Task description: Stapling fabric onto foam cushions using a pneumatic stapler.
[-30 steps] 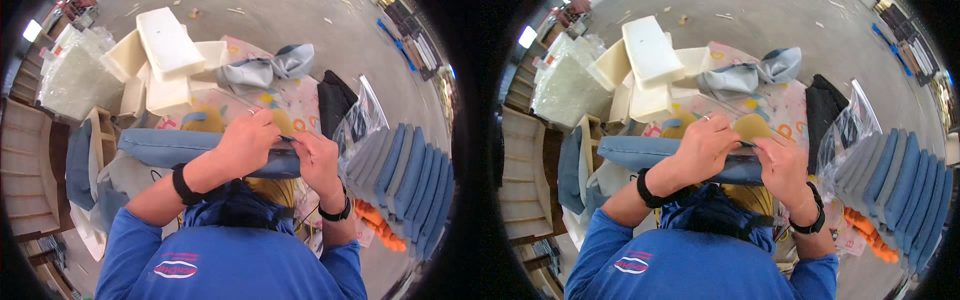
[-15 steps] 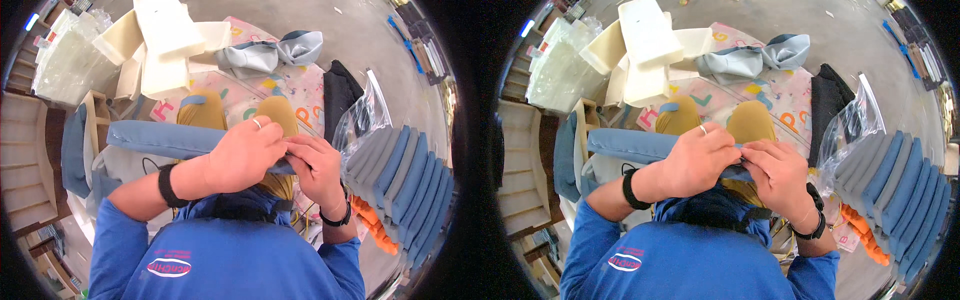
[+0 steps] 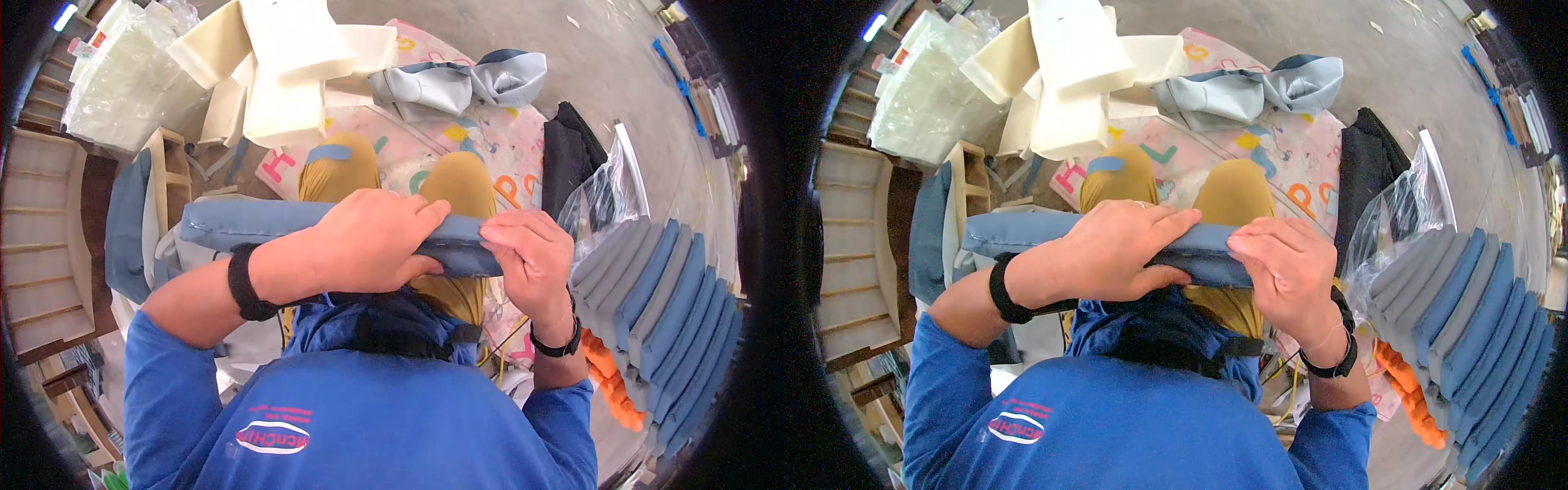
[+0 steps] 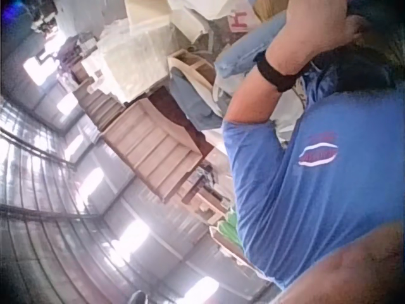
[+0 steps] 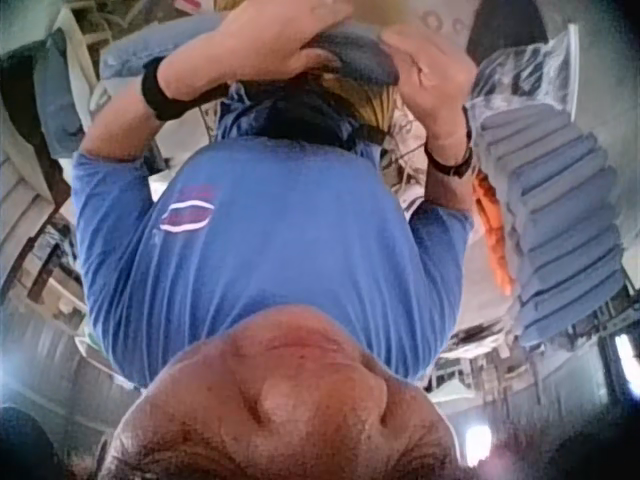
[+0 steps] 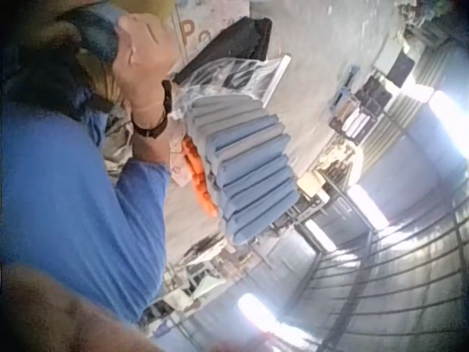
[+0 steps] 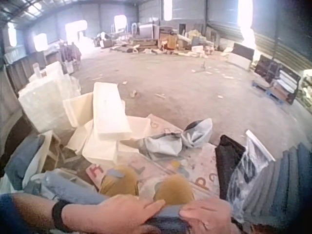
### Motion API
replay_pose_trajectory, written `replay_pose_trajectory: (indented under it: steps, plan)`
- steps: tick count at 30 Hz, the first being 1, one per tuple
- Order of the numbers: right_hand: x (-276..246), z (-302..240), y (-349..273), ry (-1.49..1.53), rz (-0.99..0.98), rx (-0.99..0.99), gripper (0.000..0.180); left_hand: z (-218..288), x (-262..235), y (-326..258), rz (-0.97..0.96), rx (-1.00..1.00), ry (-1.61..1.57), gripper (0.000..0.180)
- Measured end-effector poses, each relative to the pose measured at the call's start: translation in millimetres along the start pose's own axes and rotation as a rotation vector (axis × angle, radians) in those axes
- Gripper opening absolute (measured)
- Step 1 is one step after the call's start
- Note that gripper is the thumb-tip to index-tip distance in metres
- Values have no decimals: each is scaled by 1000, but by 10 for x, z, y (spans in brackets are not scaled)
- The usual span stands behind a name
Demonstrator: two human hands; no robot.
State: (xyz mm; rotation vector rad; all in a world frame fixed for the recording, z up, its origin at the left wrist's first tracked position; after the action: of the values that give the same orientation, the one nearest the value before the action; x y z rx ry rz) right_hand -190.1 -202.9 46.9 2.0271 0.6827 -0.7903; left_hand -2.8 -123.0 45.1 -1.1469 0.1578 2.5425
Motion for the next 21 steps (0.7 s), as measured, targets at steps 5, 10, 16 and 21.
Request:
replay_pose_trajectory:
  steps: [5, 10, 16, 21]
  plan:
    - [-2, -20, -48, 42, -60, 18, 11, 46, 84, -83, 40, 79, 59, 52]
    - [-18, -170, 21, 89, -209, 112, 25, 75, 134, -152, 61, 98, 77, 55]
    - [36, -211, -34, -87, -291, -82, 48, 33, 38, -242, 85, 127, -52, 64]
    - [-13, -219, -212, -163, -229, -168, 46, -285, -342, -483, -300, 4, -242, 114]
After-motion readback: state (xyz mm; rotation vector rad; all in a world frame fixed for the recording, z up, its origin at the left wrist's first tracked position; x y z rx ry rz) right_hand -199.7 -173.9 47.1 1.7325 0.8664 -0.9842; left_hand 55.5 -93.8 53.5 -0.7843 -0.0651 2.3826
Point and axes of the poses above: each hand's wrist, its own y-axis towards the middle knuckle, its own x-axis out of the palm, z = x × y, the point moved 3 cm from there along y, towards the middle knuckle, and after that the axes turned 10 degrees about -y, right-handed, at the moved point
